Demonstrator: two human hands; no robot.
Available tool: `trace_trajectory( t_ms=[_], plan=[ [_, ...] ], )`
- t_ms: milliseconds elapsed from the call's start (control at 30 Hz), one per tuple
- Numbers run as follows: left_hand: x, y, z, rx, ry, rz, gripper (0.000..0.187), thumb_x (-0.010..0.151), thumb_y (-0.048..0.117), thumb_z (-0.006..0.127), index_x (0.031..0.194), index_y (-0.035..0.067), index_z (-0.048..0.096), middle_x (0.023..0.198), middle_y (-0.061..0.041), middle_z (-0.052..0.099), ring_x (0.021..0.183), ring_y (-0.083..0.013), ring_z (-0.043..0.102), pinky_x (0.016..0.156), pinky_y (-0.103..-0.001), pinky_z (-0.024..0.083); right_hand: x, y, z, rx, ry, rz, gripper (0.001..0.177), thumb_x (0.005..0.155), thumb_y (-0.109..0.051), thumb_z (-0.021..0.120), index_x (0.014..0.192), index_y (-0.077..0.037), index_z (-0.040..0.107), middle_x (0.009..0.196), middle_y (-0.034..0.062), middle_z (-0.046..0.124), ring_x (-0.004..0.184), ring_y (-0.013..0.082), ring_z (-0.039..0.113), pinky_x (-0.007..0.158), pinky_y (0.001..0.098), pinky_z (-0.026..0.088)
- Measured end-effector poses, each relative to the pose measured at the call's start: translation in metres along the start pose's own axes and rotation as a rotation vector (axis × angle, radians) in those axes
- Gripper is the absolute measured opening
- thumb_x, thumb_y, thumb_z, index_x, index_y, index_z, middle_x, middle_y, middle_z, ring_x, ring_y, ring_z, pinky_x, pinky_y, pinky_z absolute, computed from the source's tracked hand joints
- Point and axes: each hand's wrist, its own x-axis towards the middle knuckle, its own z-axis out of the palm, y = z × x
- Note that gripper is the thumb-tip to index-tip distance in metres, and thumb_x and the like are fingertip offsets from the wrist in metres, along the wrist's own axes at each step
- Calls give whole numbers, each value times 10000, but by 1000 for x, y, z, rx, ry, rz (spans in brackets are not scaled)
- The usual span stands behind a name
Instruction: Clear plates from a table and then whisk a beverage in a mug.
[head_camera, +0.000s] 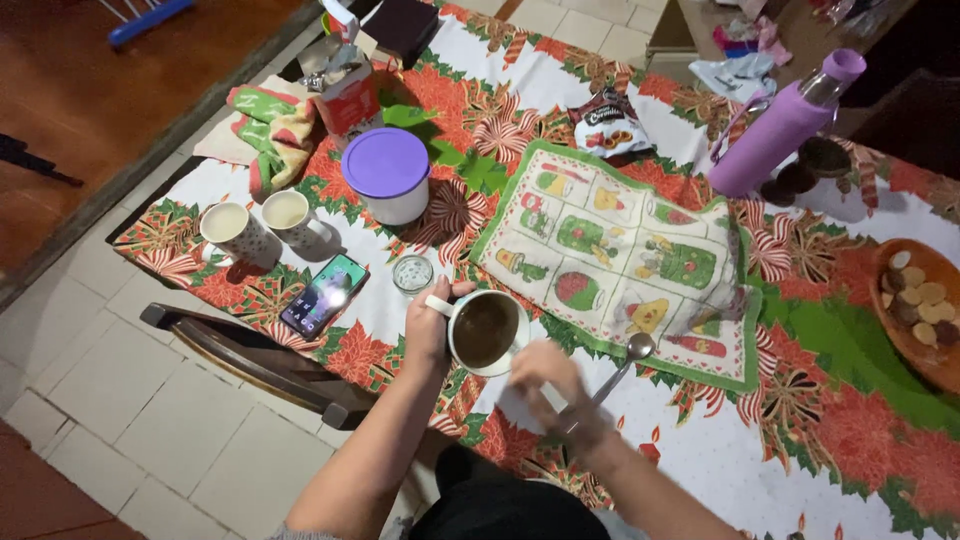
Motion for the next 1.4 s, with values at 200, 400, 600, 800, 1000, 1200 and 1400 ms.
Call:
trace_trajectory(
  t_ms=[200,400,600,800,1000,1200,1400],
  plan=[
    [-7,-6,-16,-86,-11,-37,418,1054,312,535,1024,-65,715,890,-136,748,741,-200,704,712,-340,573,-7,3,-4,32,176,305,236,1043,-192,559,854,-52,571,849,36,633,767,178,623,740,293,535],
    [-9,-16,-16,-13,55,-96,459,1049,361,539,1006,-61,717,889,-147,750,732,-203,698,708,-346,571,-23,6,-5,438,-53,263,271,1054,-196,550,840,-34,591,898,72,653,838,197,625,720,324,518],
    [-3,-30,-10,42,34,-31,425,1045,337,556,993,-50,723,943,-129,762,799,-182,704,757,-315,575,-35,-1,-10,94,-172,351,214,1024,-176,557,836,-76,539,862,35,640,813,145,615,759,304,519],
    [-8,-31,5,73,-70,23,424,1059,337,558,1014,-49,726,934,-108,752,778,-163,659,735,-305,541,-40,-24,-12,410,78,539,299,1091,-234,539,836,-79,520,878,52,599,830,179,599,746,338,539],
    [-8,-29,2,-44,6,-126,423,1039,351,558,999,-45,701,887,-121,736,749,-198,692,704,-337,570,-37,6,-32,373,194,615,457,1135,-366,495,800,-64,569,833,72,633,708,172,531,626,330,458],
    [-1,-36,5,8,20,-113,420,1026,340,557,1009,-55,700,912,-130,756,773,-195,714,733,-333,589,-21,-15,-30,328,-61,512,444,1078,-381,506,794,-52,596,844,64,663,719,141,561,662,307,480],
    [-10,-21,15,72,19,-104,432,1057,348,543,1028,-49,712,900,-137,737,743,-199,686,698,-336,558,-37,30,-24,103,-39,296,352,1090,-273,494,836,-59,612,854,25,661,745,136,621,689,295,529]
  ],
)
